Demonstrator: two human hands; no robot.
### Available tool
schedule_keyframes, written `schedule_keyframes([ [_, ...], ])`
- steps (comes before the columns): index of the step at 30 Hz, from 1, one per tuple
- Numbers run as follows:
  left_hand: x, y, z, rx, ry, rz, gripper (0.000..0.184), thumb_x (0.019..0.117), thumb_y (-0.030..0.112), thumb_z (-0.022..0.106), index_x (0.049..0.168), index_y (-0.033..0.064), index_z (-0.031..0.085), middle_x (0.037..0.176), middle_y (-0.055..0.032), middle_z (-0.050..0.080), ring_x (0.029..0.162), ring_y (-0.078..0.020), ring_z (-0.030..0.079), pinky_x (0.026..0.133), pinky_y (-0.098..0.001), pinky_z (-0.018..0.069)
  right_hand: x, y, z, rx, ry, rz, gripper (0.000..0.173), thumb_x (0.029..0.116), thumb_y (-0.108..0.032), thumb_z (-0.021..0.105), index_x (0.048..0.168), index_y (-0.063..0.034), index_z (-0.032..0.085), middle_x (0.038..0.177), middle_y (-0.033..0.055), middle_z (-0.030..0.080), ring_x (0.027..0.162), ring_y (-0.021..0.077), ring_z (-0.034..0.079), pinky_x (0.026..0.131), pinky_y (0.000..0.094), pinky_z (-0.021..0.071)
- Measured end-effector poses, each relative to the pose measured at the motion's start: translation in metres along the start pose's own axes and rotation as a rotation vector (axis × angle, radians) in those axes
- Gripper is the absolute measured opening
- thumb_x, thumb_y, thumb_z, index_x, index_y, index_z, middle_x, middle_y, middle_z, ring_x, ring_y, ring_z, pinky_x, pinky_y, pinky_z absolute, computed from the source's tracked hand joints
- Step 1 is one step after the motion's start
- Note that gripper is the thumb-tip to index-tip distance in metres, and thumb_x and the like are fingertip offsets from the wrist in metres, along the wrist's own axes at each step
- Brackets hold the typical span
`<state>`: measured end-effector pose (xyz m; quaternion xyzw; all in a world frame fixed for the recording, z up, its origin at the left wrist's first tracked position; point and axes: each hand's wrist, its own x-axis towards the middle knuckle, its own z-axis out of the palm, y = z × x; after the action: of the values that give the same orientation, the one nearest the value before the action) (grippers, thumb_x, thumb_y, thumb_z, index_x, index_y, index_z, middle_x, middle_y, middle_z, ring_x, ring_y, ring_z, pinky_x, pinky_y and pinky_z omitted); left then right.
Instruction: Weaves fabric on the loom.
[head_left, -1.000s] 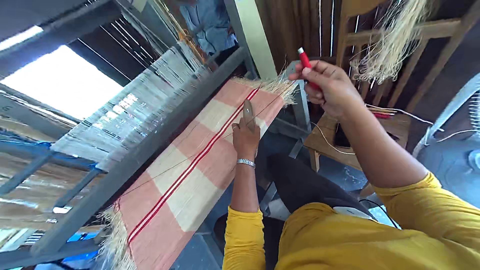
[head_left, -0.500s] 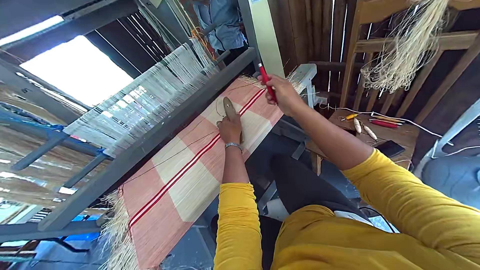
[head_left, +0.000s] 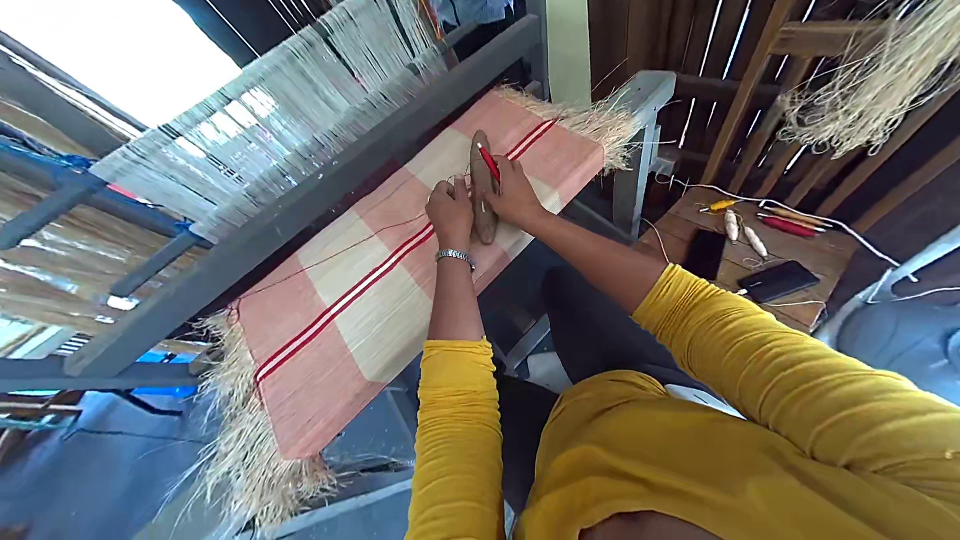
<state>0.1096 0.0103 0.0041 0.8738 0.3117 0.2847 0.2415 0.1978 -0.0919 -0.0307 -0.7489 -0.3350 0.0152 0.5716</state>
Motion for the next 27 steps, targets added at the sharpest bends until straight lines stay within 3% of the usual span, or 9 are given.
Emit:
schedule_keyframes([
  [2, -0.004, -0.006, -0.019, 0.006, 0.046, 0.011, 0.048, 0.1081, 0.038, 0.049, 0.094, -0.0061, 0.060, 0.085, -0.0206, 0.060, 0.084, -0.0344, 0.061, 0.081, -0.0546, 0.0494, 0.005, -0.001, -0.003, -0.022, -0.030, -0.012, 0.062, 0.0930, -0.010, 0.068, 0.149, -0.0005, 0.043, 0.135, 0.0264, 0.058, 0.120, 0.0384, 0.063, 0.103, 0.0528, 0.0523],
  [4, -0.013, -0.018, -0.046, -0.007, 0.125, 0.007, 0.047, 0.1076, 0.039, 0.049, 0.092, -0.0041, 0.059, 0.080, -0.0169, 0.057, 0.078, -0.0305, 0.058, 0.075, -0.0525, 0.0492, 0.013, 0.000, -0.006, -0.032, -0.059, -0.040, 0.059, 0.0935, -0.008, 0.066, 0.148, -0.0015, 0.043, 0.120, 0.0195, 0.069, 0.108, 0.0334, 0.069, 0.097, 0.0515, 0.0556],
  [7, -0.040, -0.046, -0.096, 0.018, 0.213, 0.014, 0.050, 0.1075, 0.039, 0.050, 0.103, -0.0084, 0.063, 0.091, -0.0231, 0.064, 0.087, -0.0331, 0.064, 0.083, -0.0545, 0.0522, 0.027, 0.003, -0.008, -0.008, -0.107, -0.074, 0.057, 0.0979, -0.017, 0.068, 0.148, -0.0030, 0.044, 0.113, 0.0149, 0.072, 0.096, 0.0283, 0.073, 0.089, 0.0480, 0.0589],
  [8, -0.051, -0.057, -0.112, 0.047, 0.239, 0.016, 0.051, 0.1076, 0.040, 0.050, 0.100, -0.0089, 0.061, 0.089, -0.0225, 0.061, 0.084, -0.0327, 0.062, 0.081, -0.0536, 0.0506, 0.031, 0.005, -0.008, -0.007, -0.114, -0.069, 0.057, 0.0958, -0.013, 0.069, 0.147, -0.0039, 0.046, 0.114, 0.0138, 0.073, 0.096, 0.0274, 0.073, 0.089, 0.0475, 0.0592],
  [12, -0.104, -0.110, -0.156, 0.164, 0.360, 0.032, 0.048, 0.1075, 0.042, 0.051, 0.079, 0.0033, 0.047, 0.067, -0.0084, 0.042, 0.059, -0.0225, 0.044, 0.057, -0.0442, 0.0400, 0.039, 0.012, -0.003, -0.010, -0.119, -0.122, 0.058, 0.0907, -0.007, 0.071, 0.144, -0.0058, 0.050, 0.116, 0.0130, 0.073, 0.099, 0.0267, 0.073, 0.091, 0.0473, 0.0587],
  [14, -0.126, -0.127, -0.164, 0.214, 0.364, -0.017, 0.048, 0.1074, 0.042, 0.051, 0.075, 0.0076, 0.043, 0.064, -0.0062, 0.038, 0.056, -0.0227, 0.041, 0.053, -0.0440, 0.0367, 0.037, 0.012, 0.001, -0.034, -0.159, -0.172, 0.058, 0.0910, -0.008, 0.071, 0.145, -0.0080, 0.049, 0.116, 0.0096, 0.074, 0.098, 0.0245, 0.073, 0.090, 0.0460, 0.0589],
  [17, -0.147, -0.141, -0.160, 0.272, 0.355, -0.088, 0.045, 0.1078, 0.037, 0.051, 0.076, 0.0054, 0.045, 0.066, -0.0091, 0.041, 0.061, -0.0268, 0.045, 0.059, -0.0492, 0.0393, 0.038, 0.007, 0.007, -0.088, -0.243, -0.229, 0.053, 0.0912, -0.011, 0.071, 0.141, -0.0086, 0.053, 0.112, 0.0083, 0.075, 0.095, 0.0239, 0.073, 0.088, 0.0470, 0.0591],
  [23, -0.151, -0.151, -0.147, 0.295, 0.430, -0.110, 0.046, 0.1081, 0.037, 0.049, 0.075, 0.0062, 0.044, 0.071, -0.0111, 0.045, 0.066, -0.0283, 0.048, 0.061, -0.0499, 0.0409, 0.050, -0.036, 0.009, -0.349, -0.446, -0.223, 0.044, 0.0869, -0.004, 0.073, 0.127, -0.0031, 0.055, 0.123, 0.0230, 0.058, 0.110, 0.0394, 0.062, 0.093, 0.0569, 0.0534],
  [27, -0.152, -0.152, -0.147, 0.269, 0.447, -0.104, 0.046, 0.1083, 0.038, 0.048, 0.074, 0.0079, 0.043, 0.071, -0.0099, 0.044, 0.064, -0.0264, 0.047, 0.060, -0.0484, 0.0398, 0.041, -0.064, 0.006, -0.478, -0.505, -0.212, 0.030, 0.0951, -0.010, 0.065, 0.124, -0.0035, 0.064, 0.133, 0.0231, 0.052, 0.117, 0.0376, 0.060, 0.098, 0.0536, 0.0526],
])
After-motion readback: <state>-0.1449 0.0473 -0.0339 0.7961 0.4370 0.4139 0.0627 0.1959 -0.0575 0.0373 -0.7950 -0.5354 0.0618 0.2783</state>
